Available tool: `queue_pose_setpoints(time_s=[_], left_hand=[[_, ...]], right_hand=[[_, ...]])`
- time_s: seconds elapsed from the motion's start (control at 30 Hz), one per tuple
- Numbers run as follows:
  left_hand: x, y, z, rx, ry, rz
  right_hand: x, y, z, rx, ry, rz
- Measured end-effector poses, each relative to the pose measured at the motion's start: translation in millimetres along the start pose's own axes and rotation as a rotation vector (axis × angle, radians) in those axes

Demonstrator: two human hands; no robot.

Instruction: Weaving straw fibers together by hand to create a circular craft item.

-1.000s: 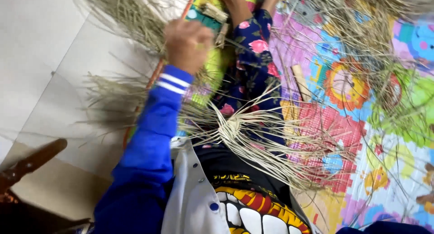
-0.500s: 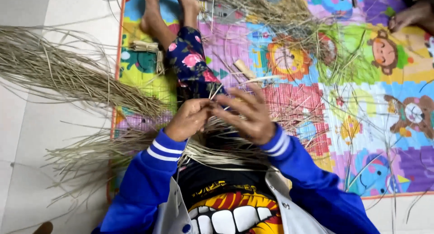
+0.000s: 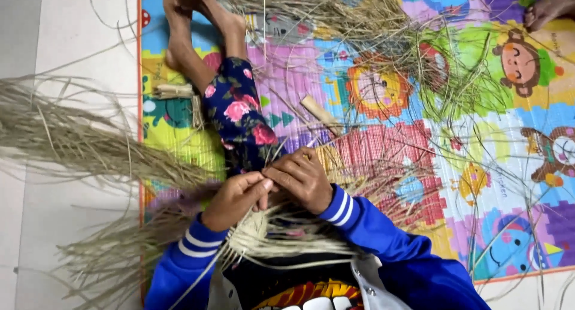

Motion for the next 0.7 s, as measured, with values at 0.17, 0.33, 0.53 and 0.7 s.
queue_pose_setpoints(time_s=[0.17, 0.33, 0.53, 0.7], left_hand=[[-36, -29, 4, -0.265, -1.014, -0.381], [-76, -43, -5, -0.459, -1.284, -0.848], [-63, -78, 68, -0.577, -1.417, -0.936], [-82, -75, 147, -0.731, -1.617, -0.548]], right_hand=[[-41, 0, -12, 0.109, -0.013, -0.103], [-71, -3, -33, 0.214, -0.046, -0.244], [-110, 44, -35, 0.136, -0.138, -0.43], [-108, 31, -36, 0.195, -0.092, -0.483]])
Point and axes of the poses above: each hand's wrist, its own y-axis away from the middle knuckle, its own z-axis out of the back of the hand, x = y × z, the point moved 10 cm from there along -y, towards the middle knuckle, and after that the axes turned 8 degrees about -x, right-handed, at the moved point
